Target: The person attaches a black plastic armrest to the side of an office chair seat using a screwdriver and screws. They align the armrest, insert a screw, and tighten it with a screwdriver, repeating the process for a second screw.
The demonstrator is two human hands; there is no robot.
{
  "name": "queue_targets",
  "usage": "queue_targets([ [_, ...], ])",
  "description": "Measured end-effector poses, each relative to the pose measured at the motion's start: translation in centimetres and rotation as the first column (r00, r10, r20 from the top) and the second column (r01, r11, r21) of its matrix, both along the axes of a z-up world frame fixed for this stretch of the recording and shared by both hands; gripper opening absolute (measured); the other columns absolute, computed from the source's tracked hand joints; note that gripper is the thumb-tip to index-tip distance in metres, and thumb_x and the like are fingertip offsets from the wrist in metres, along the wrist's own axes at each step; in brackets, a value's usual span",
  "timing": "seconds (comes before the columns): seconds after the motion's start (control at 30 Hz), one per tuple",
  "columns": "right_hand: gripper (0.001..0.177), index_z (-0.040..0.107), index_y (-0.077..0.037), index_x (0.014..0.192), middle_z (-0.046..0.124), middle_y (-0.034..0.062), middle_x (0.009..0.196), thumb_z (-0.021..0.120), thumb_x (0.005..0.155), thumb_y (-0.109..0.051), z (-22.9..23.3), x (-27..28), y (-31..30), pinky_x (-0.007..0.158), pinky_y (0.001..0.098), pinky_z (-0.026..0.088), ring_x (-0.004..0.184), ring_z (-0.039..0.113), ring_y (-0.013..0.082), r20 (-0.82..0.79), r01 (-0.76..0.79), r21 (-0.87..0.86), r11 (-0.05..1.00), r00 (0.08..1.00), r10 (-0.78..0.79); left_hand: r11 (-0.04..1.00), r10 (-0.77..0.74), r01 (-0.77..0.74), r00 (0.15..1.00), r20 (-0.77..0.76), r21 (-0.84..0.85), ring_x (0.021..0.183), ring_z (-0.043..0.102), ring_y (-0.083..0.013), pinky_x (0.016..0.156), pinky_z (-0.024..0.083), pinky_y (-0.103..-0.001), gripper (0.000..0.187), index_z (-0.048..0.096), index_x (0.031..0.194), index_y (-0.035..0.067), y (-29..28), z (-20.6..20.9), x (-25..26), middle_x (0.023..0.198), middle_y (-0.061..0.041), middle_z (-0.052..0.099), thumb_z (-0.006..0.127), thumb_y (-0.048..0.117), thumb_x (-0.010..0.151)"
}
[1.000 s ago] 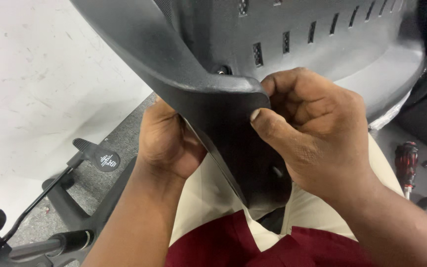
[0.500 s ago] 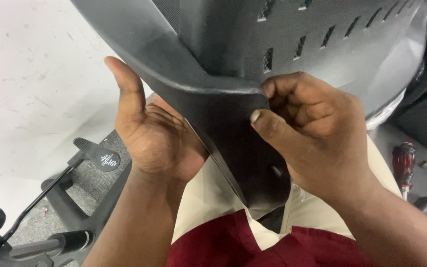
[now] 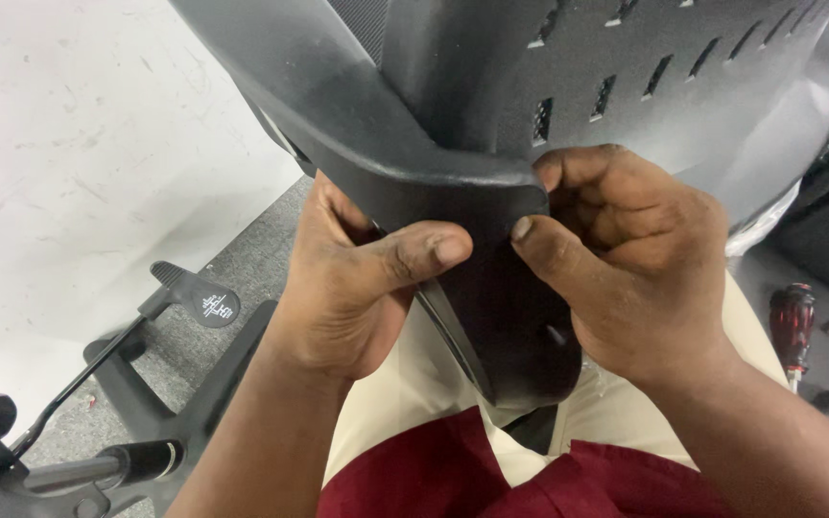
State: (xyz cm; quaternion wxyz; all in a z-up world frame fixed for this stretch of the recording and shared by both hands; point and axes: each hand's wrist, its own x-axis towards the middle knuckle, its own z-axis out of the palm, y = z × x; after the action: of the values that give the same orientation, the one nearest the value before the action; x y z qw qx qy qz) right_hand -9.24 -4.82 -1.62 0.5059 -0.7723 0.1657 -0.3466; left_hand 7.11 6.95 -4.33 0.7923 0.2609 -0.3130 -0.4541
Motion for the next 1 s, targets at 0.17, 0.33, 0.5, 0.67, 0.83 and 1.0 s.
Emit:
queue_targets([
  [0.17,0.023,0.061,0.005,0.119,0.072,0.0103,0.102,0.067,0.097,0.005,-0.1,0.1,-0.2,0.079,0.0204,0.059,0.09,0.07,0.0096,0.009,-0.037,0.063,0.997,0.999,0.036,0.997,0.037,-0.037,0.999,-0.011,0.065,0.105,0.073,-0.022,0.102,0.057,-0.04,0.046,0.066,0.118,0.0,0.1,0.4,0.1,0.104,-0.01,0.076,0.091,0.006,0.08],
  [0.33,0.022,0.062,0.005,0.119,0.072,0.0087,0.097,0.068,0.099,0.001,0.0,-0.4,-1.1,0.065,0.0166,0.054,0.079,0.066,0.0057,0.009,-0.134,0.035,0.99,0.991,0.134,0.998,0.024,-0.024,1.0,0.009,0.055,0.101,0.073,-0.0254,0.098,0.058,-0.042,0.034,0.068,0.113,-0.005,0.2,0.4,0.1,0.103,-0.015,0.075,0.082,0.006,0.084],
  [0.5,0.026,0.063,0.002,0.118,0.065,0.001,0.08,0.072,0.097,-0.008,0.0,-0.5,-1.3,0.052,0.0135,0.04,0.063,0.053,-0.0014,0.027,-0.129,0.002,0.992,0.991,0.129,0.999,0.038,-0.038,0.999,-0.017,0.02,0.103,0.072,-0.0251,0.101,0.057,-0.042,0.04,0.065,0.119,-0.007,0.2,0.4,-0.3,0.105,-0.016,0.074,0.081,0.007,0.085],
  [0.67,0.029,0.066,0.005,0.117,0.059,-0.0007,0.078,0.076,0.092,-0.005,0.4,-0.9,-1.0,0.048,0.0167,0.035,0.056,0.047,0.0008,-0.115,0.019,-0.243,0.97,0.992,-0.048,0.996,0.092,-0.092,0.996,-0.014,-0.017,0.106,0.07,-0.0255,0.104,0.056,-0.043,0.056,0.054,0.134,-0.006,0.0,0.2,-0.6,0.107,-0.014,0.071,0.082,0.007,0.088],
  [0.83,0.03,0.066,0.006,0.117,0.068,-0.0023,0.077,0.073,0.089,-0.002,0.6,-1.1,-1.6,0.044,0.0167,0.039,0.056,0.053,-0.0002,-0.1,-0.063,-0.037,0.997,0.993,0.059,0.995,0.104,-0.104,0.994,-0.017,-0.008,0.112,0.068,-0.0254,0.107,0.055,-0.043,0.06,0.051,0.136,-0.005,0.1,0.1,-1.0,0.11,-0.013,0.071,0.082,0.012,0.088],
  [1.0,0.032,0.067,0.004,0.122,0.055,-0.0051,0.066,0.075,0.092,-0.002,0.8,-1.6,-1.6,0.042,0.0162,0.029,0.051,0.041,-0.0028,-0.084,-0.119,-0.049,0.992,0.99,0.115,0.985,0.171,-0.169,0.984,-0.04,0.042,0.115,0.068,-0.0259,0.11,0.054,-0.043,0.063,0.05,0.136,-0.003,-0.2,0.0,-1.4,0.11,-0.014,0.07,0.081,0.014,0.084],
])
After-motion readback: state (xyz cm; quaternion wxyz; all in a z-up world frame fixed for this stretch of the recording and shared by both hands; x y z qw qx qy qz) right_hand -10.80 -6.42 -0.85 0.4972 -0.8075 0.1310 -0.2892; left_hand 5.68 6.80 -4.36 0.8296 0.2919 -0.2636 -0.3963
